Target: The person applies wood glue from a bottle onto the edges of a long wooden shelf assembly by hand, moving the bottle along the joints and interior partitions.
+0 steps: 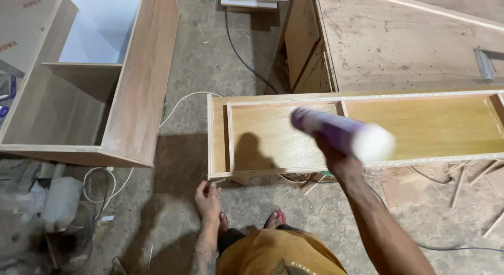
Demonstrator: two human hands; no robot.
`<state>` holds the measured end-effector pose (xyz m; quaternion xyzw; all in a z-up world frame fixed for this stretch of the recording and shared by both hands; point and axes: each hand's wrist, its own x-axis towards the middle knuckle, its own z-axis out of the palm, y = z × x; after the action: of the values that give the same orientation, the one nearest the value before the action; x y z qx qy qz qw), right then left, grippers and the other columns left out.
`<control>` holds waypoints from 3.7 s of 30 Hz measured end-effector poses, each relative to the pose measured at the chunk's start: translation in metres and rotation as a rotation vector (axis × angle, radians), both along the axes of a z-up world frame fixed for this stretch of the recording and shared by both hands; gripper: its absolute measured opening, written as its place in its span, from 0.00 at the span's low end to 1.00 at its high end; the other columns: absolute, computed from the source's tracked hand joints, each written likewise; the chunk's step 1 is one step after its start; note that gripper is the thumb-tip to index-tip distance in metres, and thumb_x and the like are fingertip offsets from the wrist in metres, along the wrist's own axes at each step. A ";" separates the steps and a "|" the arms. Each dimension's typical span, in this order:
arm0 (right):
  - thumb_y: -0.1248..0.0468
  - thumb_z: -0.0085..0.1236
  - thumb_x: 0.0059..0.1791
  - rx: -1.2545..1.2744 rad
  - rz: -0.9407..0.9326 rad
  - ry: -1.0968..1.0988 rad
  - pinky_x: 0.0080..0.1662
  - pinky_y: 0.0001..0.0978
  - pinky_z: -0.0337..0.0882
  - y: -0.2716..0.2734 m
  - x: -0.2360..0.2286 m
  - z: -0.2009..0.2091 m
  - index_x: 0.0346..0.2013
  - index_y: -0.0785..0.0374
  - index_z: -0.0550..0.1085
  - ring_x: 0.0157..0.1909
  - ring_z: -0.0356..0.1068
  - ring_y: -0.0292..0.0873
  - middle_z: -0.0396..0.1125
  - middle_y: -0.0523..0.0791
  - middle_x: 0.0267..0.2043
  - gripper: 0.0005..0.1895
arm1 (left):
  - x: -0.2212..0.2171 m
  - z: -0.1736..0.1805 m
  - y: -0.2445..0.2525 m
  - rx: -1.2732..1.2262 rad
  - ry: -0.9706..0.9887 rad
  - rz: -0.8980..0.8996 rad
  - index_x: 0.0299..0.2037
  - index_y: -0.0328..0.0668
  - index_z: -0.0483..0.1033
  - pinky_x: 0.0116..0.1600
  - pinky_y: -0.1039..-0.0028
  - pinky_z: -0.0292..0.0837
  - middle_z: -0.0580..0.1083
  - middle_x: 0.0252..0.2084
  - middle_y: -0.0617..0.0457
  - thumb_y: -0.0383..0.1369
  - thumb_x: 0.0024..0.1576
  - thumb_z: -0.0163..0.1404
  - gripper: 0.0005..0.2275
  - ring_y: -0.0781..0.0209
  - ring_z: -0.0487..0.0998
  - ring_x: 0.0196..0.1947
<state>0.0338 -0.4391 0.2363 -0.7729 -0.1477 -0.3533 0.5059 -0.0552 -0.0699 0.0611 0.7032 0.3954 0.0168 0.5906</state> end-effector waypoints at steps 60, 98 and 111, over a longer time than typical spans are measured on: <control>0.59 0.74 0.45 -0.407 -0.079 0.379 0.52 0.44 0.73 0.037 -0.015 -0.009 0.39 0.65 0.81 0.46 0.76 0.55 0.76 0.56 0.37 0.15 | -0.028 0.053 -0.095 -0.195 -0.023 -0.201 0.56 0.31 0.77 0.50 0.63 0.80 0.78 0.48 0.36 0.32 0.59 0.55 0.17 0.46 0.84 0.47; 0.61 0.79 0.36 -0.752 0.033 0.091 0.62 0.45 0.69 0.129 0.011 -0.078 0.43 0.47 0.84 0.45 0.79 0.51 0.77 0.45 0.36 0.21 | 0.032 0.063 0.041 -0.269 0.083 -0.263 0.57 0.45 0.77 0.55 0.65 0.75 0.81 0.44 0.44 0.41 0.52 0.56 0.23 0.50 0.84 0.46; 0.71 0.77 0.40 -0.358 0.072 0.156 0.57 0.60 0.69 0.175 0.089 -0.022 0.45 0.72 0.80 0.51 0.74 0.65 0.75 0.61 0.43 0.21 | 0.034 0.045 0.040 -0.297 0.050 -0.222 0.55 0.44 0.79 0.48 0.68 0.82 0.81 0.46 0.39 0.40 0.48 0.59 0.23 0.46 0.83 0.48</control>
<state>0.1232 -0.2641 0.2144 -0.8698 -0.1961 -0.2422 0.3825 -0.0212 -0.0297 0.1061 0.6477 0.3279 -0.1247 0.6763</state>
